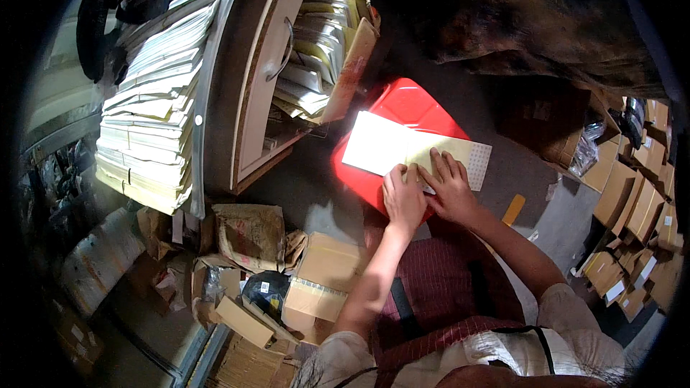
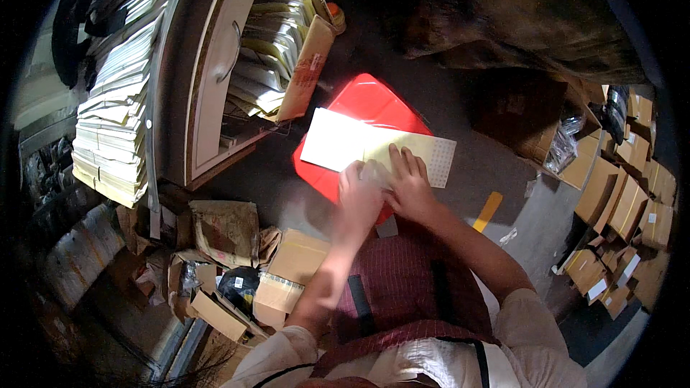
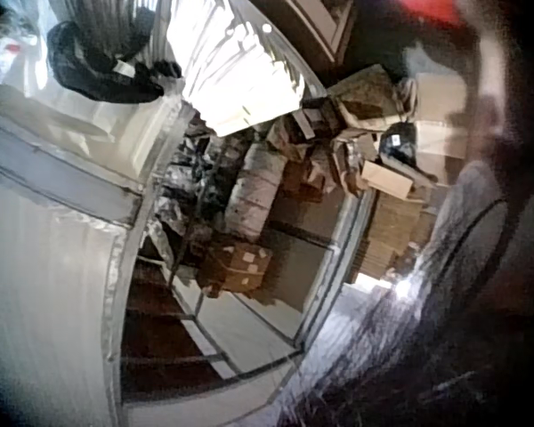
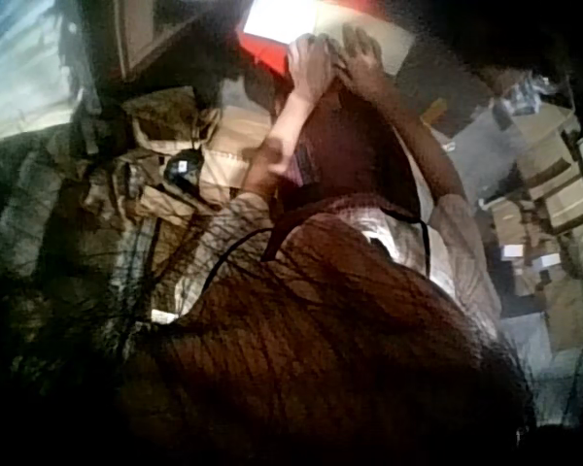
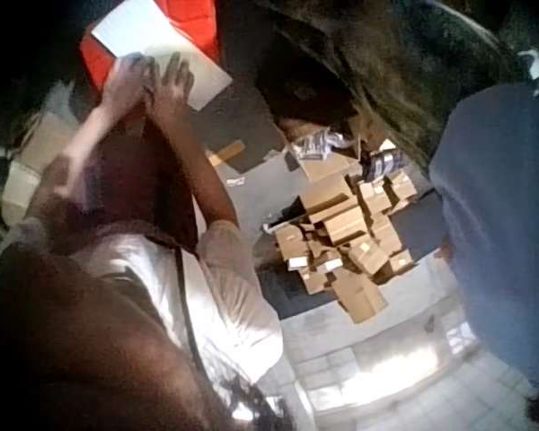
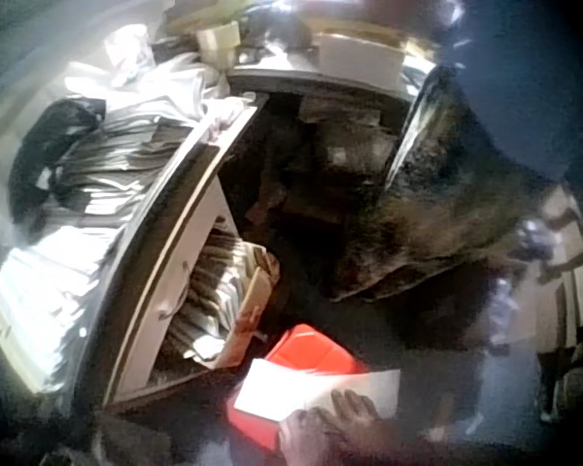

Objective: The person sits at a cluttered table and repeatedly peels small yellow sticky notes from a pad, placing them into a red plastic bin. They also handle a small plastic bag containing red items and write on a notepad with a pen.

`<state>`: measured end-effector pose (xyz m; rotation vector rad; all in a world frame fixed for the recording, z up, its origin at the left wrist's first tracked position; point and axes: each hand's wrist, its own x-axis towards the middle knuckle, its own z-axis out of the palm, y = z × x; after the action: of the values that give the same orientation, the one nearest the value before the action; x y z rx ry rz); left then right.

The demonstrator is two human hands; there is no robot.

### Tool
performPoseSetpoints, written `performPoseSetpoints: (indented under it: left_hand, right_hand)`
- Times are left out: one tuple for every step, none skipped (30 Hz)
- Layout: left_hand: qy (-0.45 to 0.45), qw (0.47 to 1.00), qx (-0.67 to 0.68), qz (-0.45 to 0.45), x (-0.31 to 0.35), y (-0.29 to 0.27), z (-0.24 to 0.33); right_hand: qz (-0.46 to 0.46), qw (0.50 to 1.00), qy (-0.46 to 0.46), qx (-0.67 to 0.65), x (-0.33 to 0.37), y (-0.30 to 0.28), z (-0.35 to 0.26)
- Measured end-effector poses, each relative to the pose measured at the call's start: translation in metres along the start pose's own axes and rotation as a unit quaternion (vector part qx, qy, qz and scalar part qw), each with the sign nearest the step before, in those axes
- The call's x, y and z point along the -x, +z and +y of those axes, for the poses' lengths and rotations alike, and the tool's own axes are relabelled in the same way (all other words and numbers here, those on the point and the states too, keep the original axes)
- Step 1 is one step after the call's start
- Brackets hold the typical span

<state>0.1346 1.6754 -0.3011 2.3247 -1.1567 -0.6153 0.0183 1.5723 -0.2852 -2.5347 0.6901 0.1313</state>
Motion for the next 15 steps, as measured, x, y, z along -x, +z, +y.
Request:
performPoseSetpoints:
  left_hand:
    - [0.008,1.000,0.011,0.004,0.003,0.002,-0.001]
    - [0.016,1.000,0.022,0.009,0.006,0.004,-0.004]
    - [0.028,0.999,0.034,0.010,0.007,0.006,-0.004]
    - [0.012,0.998,0.055,0.013,0.004,-0.004,0.004]
    - [0.001,0.997,0.069,0.019,0.005,-0.001,0.003]
    - [-0.012,0.996,0.081,0.027,0.007,0.002,-0.002]
    - [-0.023,0.995,0.093,0.035,0.008,0.005,-0.007]
    - [-0.022,0.994,0.102,0.034,0.008,0.007,-0.014]
    - [-0.023,0.993,0.112,0.032,0.007,0.005,-0.021]
    - [-0.022,0.992,0.122,0.030,0.006,0.003,-0.025]
    - [-0.056,0.988,0.146,0.018,0.006,0.003,-0.026]
    - [-0.092,0.981,0.170,0.007,0.003,-0.004,-0.020]
    - [-0.127,0.973,0.194,-0.004,0.000,-0.009,-0.017]
    - [-0.122,0.980,0.154,0.017,-0.001,-0.013,-0.017]
    - [-0.113,0.986,0.114,0.036,-0.005,-0.017,-0.018]
  right_hand:
    - [-0.006,1.000,0.000,0.000,-0.004,-0.003,-0.001]
    - [-0.021,0.997,0.032,-0.060,-0.011,0.005,0.003]
    - [-0.034,0.990,0.069,-0.120,-0.018,0.018,0.009]
    - [-0.047,0.977,0.104,-0.180,-0.027,0.024,0.014]
    - [-0.060,0.968,0.116,-0.215,-0.034,0.029,0.018]
    - [-0.072,0.957,0.125,-0.250,-0.045,0.033,0.017]
    - [-0.085,0.945,0.135,-0.285,-0.052,0.037,0.017]
    - [-0.087,0.928,0.158,-0.324,-0.055,0.043,0.016]
    - [-0.091,0.909,0.182,-0.363,-0.059,0.050,0.014]
    - [-0.095,0.888,0.206,-0.401,-0.060,0.055,0.014]
    - [-0.093,0.839,0.237,-0.481,-0.059,0.058,0.015]
    - [-0.092,0.783,0.266,-0.555,-0.060,0.055,0.014]
    - [-0.091,0.718,0.292,-0.625,-0.061,0.051,0.012]
    - [-0.068,0.698,0.305,-0.644,-0.061,0.048,0.011]
    - [-0.043,0.678,0.318,-0.662,-0.060,0.045,0.012]
